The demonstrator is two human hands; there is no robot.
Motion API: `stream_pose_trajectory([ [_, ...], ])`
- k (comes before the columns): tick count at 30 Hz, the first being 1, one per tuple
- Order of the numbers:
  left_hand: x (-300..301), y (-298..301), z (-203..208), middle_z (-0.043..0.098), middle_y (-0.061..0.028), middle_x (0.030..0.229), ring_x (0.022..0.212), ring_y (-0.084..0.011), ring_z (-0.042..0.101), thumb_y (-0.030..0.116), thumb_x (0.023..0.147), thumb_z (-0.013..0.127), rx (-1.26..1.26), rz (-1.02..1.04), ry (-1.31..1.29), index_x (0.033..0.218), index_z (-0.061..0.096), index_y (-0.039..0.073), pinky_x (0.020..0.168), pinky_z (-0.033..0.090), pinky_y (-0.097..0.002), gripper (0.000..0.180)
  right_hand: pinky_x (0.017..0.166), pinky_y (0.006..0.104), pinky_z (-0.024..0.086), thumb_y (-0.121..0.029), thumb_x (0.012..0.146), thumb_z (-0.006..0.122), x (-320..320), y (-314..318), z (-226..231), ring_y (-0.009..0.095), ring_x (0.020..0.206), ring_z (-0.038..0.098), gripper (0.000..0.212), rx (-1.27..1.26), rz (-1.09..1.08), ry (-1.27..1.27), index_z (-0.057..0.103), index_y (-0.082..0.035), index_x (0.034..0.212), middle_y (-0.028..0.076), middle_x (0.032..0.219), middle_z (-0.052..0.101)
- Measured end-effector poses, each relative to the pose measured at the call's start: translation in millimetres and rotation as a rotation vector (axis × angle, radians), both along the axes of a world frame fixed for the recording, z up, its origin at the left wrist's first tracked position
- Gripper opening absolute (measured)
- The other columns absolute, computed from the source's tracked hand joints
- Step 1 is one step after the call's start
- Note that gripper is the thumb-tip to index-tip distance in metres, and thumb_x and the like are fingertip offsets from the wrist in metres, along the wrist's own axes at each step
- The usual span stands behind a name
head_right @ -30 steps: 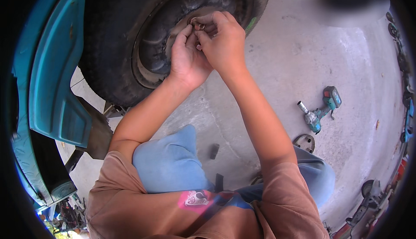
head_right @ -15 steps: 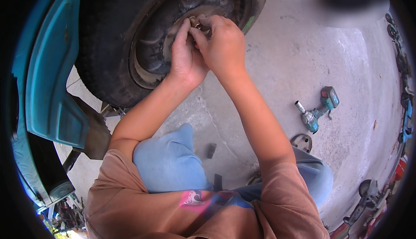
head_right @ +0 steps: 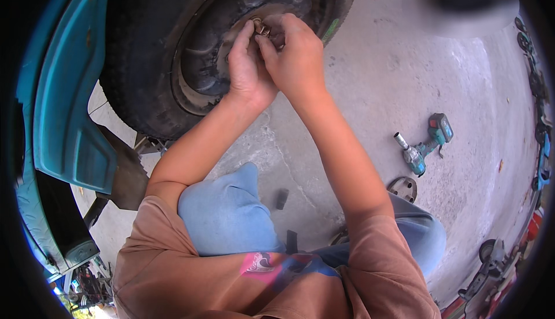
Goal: The person installs a wheel onto a teal three-wheeled vehicle. They first thread several lug nuts onto the wheel studs by hand, then use a cordless impact wrench to tighten the nuts, and finally place a hubcap over the center of the wheel.
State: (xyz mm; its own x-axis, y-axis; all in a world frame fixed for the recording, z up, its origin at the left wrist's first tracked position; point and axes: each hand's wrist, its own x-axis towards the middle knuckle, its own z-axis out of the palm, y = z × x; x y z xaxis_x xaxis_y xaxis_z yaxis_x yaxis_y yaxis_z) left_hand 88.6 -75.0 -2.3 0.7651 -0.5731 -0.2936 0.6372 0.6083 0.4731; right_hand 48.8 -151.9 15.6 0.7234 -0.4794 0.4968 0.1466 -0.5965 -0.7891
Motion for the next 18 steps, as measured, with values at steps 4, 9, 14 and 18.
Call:
stream_pose_trajectory([
  [4, 1, 0, -2, 0.061, -0.0033, 0.114, 0.109, -0.0176, 0.056, 0.042, 0.098, 0.047, 0.005, 0.013, -0.016, 0.118, 0.056, 0.012, 0.098, 0.044, -0.0334, 0.037, 0.065, 0.0346, 0.055, -0.010, 0.078, 0.076, 0, 3, -4, 0.028, 0.073, 0.069, 0.021, 0.082, -0.011, 0.034, 0.066, 0.001, 0.092, 0.017, 0.087, 0.069],
  [9, -1, 1, 4, 0.061, -0.0059, 0.116, 0.110, -0.0188, 0.056, 0.044, 0.098, 0.047, 0.011, 0.013, 0.024, 0.119, 0.056, 0.010, 0.099, 0.043, -0.0336, 0.041, 0.067, 0.0351, 0.055, -0.010, 0.078, 0.076, 1, 4, -5, 0.028, 0.074, 0.069, 0.022, 0.041, -0.030, 0.010, 0.066, 0.002, 0.093, 0.017, 0.088, 0.070],
  [14, -1, 0, 2, 0.061, -0.0072, 0.115, 0.111, -0.0189, 0.056, 0.044, 0.097, 0.047, 0.016, 0.003, 0.013, 0.120, 0.056, 0.009, 0.100, 0.042, -0.0336, 0.043, 0.068, 0.0353, 0.055, -0.011, 0.078, 0.077, 4, 0, -13, 0.028, 0.074, 0.069, 0.023, 0.081, -0.011, -0.029, 0.069, 0.003, 0.094, 0.017, 0.089, 0.071],
  [18, -1, 1, 1, 0.061, -0.0057, 0.115, 0.111, -0.0186, 0.056, 0.044, 0.097, 0.047, 0.043, 0.037, -0.001, 0.118, 0.058, 0.009, 0.100, 0.042, -0.0332, 0.042, 0.069, 0.0352, 0.055, -0.012, 0.078, 0.077, 2, 4, -9, 0.028, 0.074, 0.069, 0.024, 0.138, -0.027, 0.034, 0.070, 0.003, 0.095, 0.018, 0.087, 0.071],
])
